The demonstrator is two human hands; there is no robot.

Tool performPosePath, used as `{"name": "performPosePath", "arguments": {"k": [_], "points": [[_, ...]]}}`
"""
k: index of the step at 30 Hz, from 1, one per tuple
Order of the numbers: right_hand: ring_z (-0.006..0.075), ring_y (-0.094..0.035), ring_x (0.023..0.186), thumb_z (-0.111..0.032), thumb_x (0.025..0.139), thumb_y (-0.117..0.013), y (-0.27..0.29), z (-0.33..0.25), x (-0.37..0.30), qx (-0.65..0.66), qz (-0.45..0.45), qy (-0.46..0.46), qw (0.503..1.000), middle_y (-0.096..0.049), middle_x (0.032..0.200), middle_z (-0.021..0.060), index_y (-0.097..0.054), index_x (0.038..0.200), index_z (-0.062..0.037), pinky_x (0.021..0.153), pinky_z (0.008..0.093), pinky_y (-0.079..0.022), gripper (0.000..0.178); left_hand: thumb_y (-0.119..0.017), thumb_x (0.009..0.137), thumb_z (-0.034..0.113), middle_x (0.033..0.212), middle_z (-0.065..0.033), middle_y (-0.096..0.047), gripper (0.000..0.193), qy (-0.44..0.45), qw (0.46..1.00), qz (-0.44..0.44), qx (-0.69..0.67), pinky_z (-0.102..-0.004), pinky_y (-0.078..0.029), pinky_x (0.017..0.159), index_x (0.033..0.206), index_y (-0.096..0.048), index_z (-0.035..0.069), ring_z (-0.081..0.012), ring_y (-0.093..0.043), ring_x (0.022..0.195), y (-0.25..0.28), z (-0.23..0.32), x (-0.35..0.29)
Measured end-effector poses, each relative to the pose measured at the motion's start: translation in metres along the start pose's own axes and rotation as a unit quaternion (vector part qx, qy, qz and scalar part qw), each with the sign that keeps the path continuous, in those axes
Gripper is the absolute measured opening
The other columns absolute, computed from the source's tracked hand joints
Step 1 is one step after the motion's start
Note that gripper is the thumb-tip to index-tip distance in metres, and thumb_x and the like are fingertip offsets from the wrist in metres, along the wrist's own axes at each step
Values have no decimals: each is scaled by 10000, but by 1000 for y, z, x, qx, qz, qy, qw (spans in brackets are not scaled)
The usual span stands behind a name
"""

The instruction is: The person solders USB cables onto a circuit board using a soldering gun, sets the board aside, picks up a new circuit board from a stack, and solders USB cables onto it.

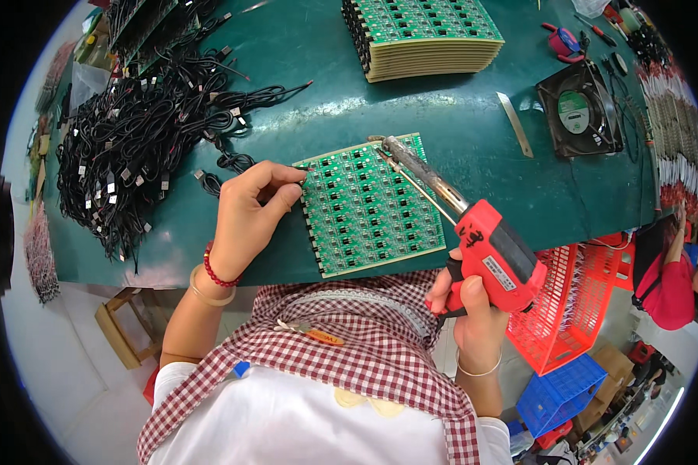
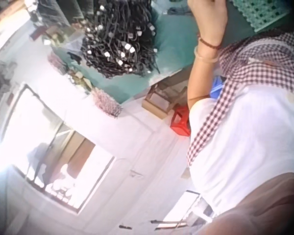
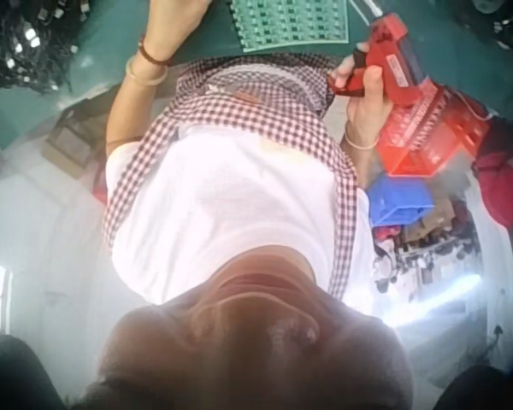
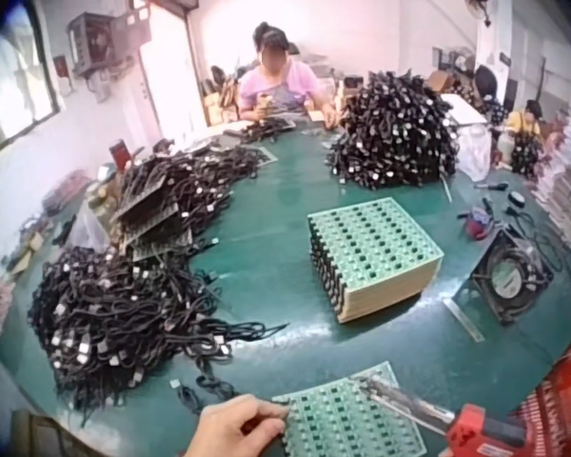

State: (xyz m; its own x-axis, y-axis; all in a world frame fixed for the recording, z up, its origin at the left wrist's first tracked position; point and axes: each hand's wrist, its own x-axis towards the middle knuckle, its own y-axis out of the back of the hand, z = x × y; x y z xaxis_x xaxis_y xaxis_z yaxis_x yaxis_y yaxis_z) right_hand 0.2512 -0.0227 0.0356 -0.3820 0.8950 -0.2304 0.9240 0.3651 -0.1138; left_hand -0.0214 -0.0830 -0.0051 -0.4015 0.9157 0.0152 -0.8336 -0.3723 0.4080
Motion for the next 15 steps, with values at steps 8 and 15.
{"name": "performPosePath", "arguments": {"k": [8, 15], "points": [[122, -479, 456, -354, 934, -532, 0, 3, -7, -32, -52, -8, 998, -551, 646, 97, -477, 1132, 31, 495, 286, -479, 437, -643, 769, 1, 777, -112, -541, 106, -101, 981, 15, 164, -364, -467, 612, 850, -575, 3, -287, -563, 700, -3, 4, 5], [109, -477, 479, -274, 913, -574, -7, 12, -10, -101, -83, -51, 990, -571, 667, 100, -513, 1115, 24, 460, 245, -406, 365, -666, 746, -19, 754, -100, -526, 131, -96, 972, 28, 211, -331, -444, 584, 786, -542, -2, -248, -543, 653, -10, 8, 9]]}}
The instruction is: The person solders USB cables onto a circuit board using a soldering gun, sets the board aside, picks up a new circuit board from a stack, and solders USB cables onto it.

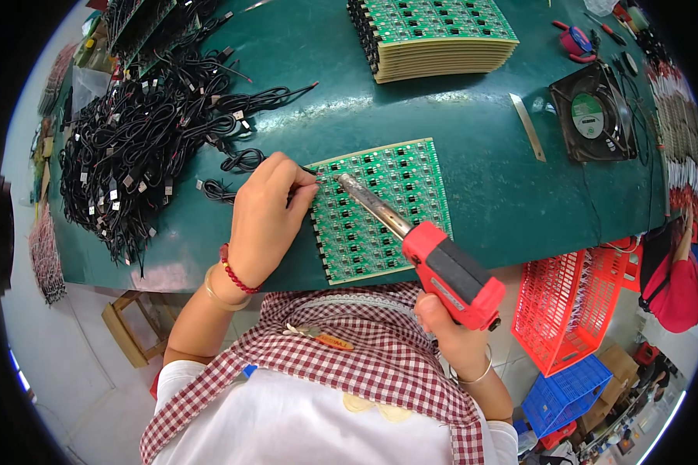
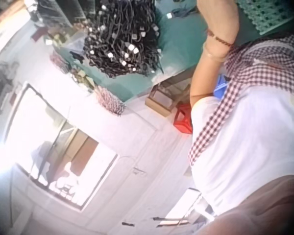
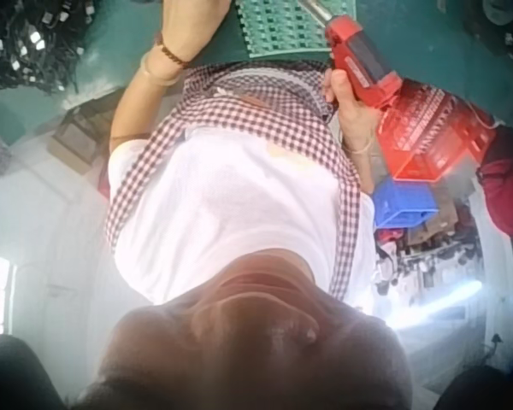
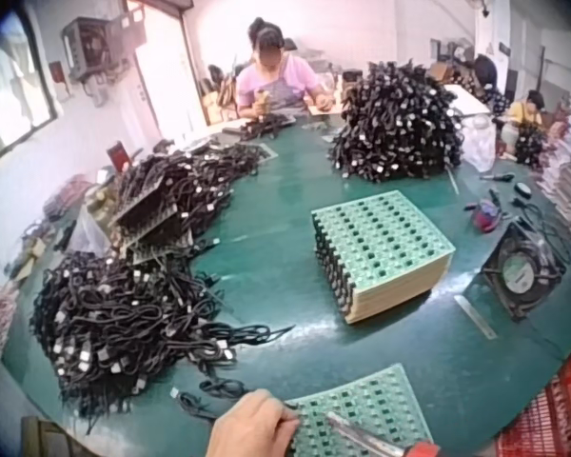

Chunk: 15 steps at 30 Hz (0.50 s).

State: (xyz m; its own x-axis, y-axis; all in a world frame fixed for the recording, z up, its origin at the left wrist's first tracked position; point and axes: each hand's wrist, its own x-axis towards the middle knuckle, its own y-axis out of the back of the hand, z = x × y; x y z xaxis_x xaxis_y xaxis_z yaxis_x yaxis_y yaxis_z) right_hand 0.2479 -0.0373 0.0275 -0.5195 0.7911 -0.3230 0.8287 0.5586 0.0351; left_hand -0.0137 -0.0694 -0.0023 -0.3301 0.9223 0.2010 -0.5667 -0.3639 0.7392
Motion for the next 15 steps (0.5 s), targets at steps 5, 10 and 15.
{"name": "performPosePath", "arguments": {"k": [5, 10, 15], "points": [[101, -486, 510, -286, 908, -583, -5, 2, 1, -49, 4, -6, 999, -581, 685, 87, -534, 1065, 28, 481, 247, -411, 354, -669, 727, -15, 754, -91, -517, 139, 9, 999, 8, 33, -349, -439, 583, 762, -537, 12, -272, -537, 668, -3, 3, 2], [104, -503, 535, -321, 904, -588, -6, -2, 1, -80, 7, -3, 997, -591, 703, 84, -571, 935, 35, 493, 258, -416, 358, -678, 715, -13, 753, -95, -520, 146, -20, 999, 31, 27, -356, -445, 587, 757, -540, 12, -284, -545, 684, -6, 1, 4], [107, -499, 537, -282, 906, -578, -7, 0, -1, -66, 8, -6, 998, -586, 702, 93, -560, 956, 39, 496, 263, -420, 326, -686, 708, -14, 755, -91, -528, 156, -15, 999, 33, 10, -355, -450, 589, 754, -540, 14, -278, -550, 688, -7, 0, 4]]}}
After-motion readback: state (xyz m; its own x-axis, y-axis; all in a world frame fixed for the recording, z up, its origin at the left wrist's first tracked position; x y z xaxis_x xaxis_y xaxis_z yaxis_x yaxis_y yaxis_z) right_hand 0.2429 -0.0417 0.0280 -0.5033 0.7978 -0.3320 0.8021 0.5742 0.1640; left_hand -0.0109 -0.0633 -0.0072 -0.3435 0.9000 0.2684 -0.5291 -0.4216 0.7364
